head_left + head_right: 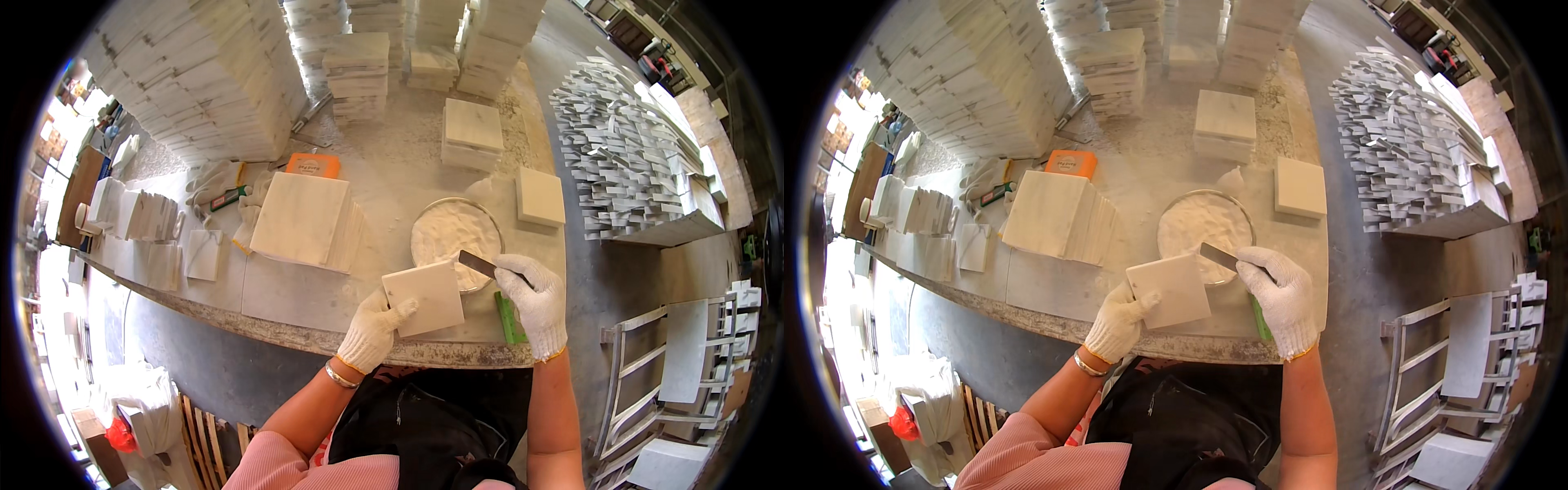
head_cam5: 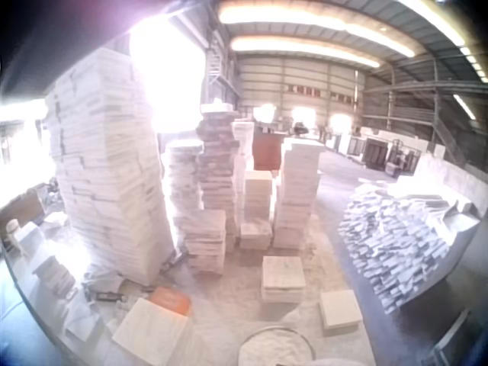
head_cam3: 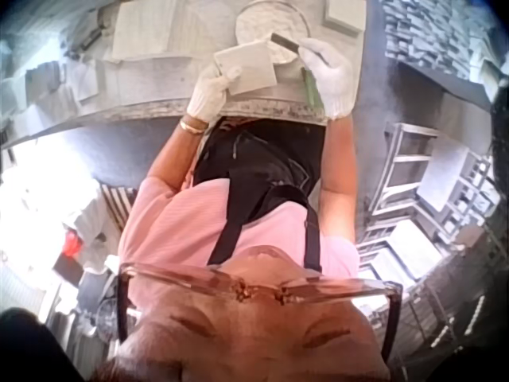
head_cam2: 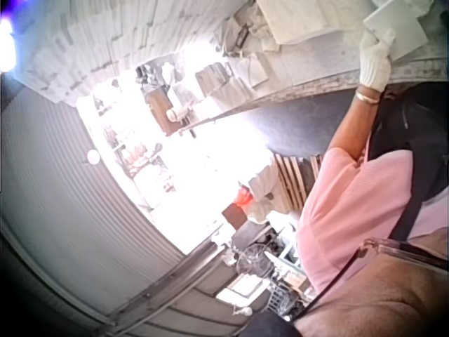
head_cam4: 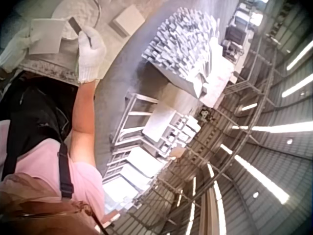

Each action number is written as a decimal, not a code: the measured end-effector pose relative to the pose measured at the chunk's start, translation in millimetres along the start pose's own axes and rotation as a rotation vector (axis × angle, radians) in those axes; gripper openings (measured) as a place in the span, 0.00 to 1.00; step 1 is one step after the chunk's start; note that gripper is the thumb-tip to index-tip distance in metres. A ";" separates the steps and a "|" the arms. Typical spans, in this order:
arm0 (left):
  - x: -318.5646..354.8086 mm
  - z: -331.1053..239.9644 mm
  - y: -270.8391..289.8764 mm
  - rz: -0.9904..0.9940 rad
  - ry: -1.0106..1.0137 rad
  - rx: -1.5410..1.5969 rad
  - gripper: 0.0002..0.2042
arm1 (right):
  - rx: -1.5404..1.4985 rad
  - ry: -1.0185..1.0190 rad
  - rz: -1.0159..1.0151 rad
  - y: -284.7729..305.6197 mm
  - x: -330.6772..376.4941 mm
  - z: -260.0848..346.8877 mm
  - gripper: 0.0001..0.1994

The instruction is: The person repeatedly picks up small white square tiles, scrapes their edges with a metal tool, and rubs the edges with a green block. The person handles tiles one at a time, rotating them to work different sides, and places finished tiles back on the table.

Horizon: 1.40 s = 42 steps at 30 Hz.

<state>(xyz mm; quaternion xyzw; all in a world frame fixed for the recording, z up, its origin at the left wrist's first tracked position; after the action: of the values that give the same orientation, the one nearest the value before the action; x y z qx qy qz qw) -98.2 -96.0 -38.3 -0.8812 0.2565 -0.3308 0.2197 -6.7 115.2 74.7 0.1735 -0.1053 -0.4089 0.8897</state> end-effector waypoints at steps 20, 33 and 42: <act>0.6 -1.1 -0.5 -0.001 0.010 0.003 0.24 | 0.138 0.267 -0.089 6.2 7.8 27.0 0.08; -0.8 0.5 0.6 -0.007 0.008 0.008 0.23 | -0.034 -0.081 0.035 -0.9 5.5 -6.4 0.09; 1.3 -5.4 -2.1 -0.020 -0.013 -0.037 0.22 | 0.231 0.120 -0.033 11.6 -21.6 6.8 0.09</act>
<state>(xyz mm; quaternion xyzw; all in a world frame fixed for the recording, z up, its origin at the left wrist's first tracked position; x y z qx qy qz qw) -100.5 -96.3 -32.7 -0.8899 0.2520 -0.3223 0.2019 -14.8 137.2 84.5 0.3005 -0.0953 -0.3977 0.8616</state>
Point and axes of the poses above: each hand's wrist, its own x-axis away from the middle knuckle, its own y-axis out of the back of the hand, z = x × y, the point moved 8 cm from there along -x, towards the middle knuckle, and after that the axes turned 10 degrees about -z, right-handed, at the moved point
